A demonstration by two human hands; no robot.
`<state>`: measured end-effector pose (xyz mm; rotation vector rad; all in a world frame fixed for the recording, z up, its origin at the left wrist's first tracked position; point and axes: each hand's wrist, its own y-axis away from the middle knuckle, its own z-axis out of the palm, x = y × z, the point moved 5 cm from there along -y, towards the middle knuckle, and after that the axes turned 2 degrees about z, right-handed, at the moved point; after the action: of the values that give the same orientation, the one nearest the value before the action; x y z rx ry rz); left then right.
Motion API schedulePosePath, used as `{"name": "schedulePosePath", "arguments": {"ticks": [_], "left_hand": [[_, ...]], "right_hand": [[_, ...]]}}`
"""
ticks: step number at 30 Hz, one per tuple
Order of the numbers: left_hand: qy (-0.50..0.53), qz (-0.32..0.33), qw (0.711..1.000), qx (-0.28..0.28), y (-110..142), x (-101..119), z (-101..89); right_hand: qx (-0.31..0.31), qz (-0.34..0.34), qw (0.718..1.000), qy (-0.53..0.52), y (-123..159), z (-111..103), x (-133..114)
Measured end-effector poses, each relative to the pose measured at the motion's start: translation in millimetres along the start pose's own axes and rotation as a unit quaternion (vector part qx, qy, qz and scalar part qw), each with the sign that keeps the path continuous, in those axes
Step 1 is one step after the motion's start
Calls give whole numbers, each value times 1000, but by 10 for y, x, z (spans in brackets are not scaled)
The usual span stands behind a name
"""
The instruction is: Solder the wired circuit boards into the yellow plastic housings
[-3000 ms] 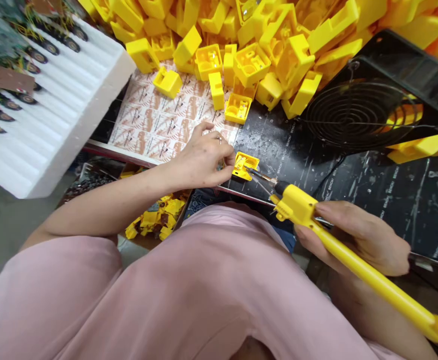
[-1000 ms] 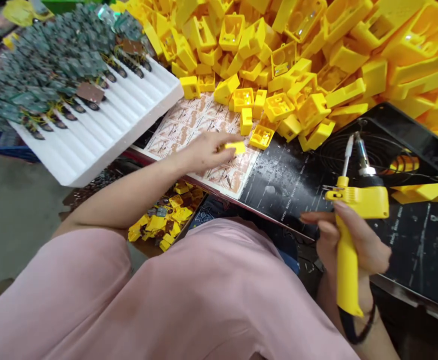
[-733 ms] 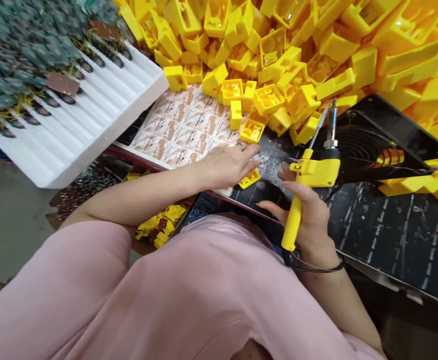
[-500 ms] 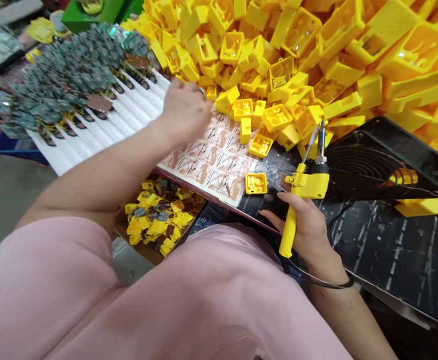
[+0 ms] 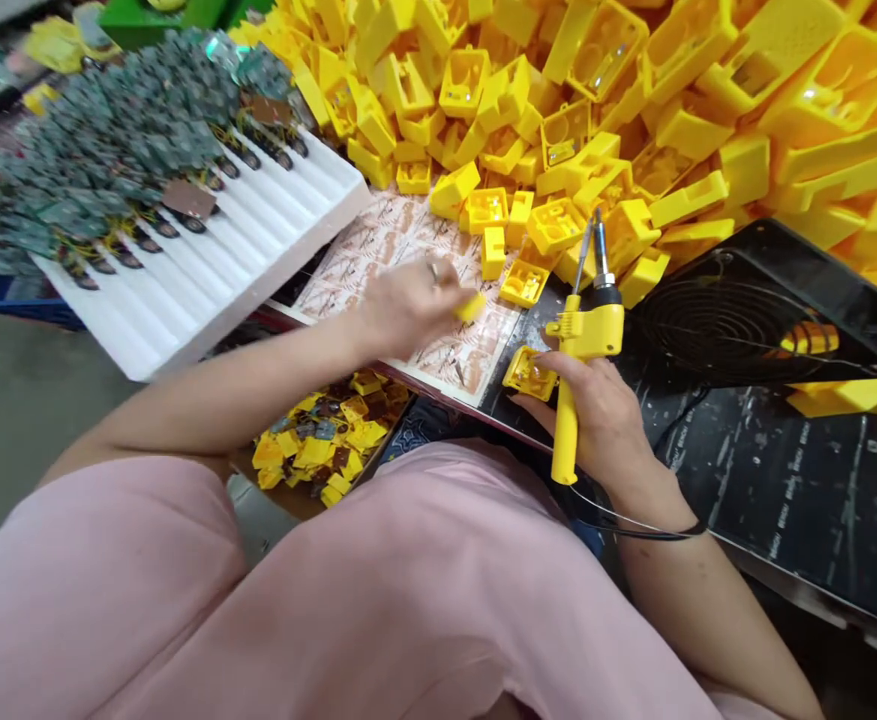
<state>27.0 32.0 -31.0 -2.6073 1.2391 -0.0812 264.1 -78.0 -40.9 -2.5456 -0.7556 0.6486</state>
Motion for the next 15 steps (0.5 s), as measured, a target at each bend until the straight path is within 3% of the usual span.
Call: {"name": "schedulePosePath", "arguments": {"ticks": [1, 3, 6, 11, 15], "left_hand": [[36, 61, 997, 31, 107, 230, -4], [100, 106, 987, 59, 279, 503, -17], [174, 59, 982, 48, 356, 516, -48], [177, 21, 982, -68, 133, 402, -16], [20, -88, 983, -160, -25, 462, -13]], "right_hand": [[-3, 9, 1000, 2, 48, -24, -2], [-18, 19, 1000, 2, 125, -47, -2], [-22, 32, 999, -10, 187, -49, 15], [3, 37, 999, -23, 210, -31, -3], [29, 30, 999, -7, 250, -71, -30]]}}
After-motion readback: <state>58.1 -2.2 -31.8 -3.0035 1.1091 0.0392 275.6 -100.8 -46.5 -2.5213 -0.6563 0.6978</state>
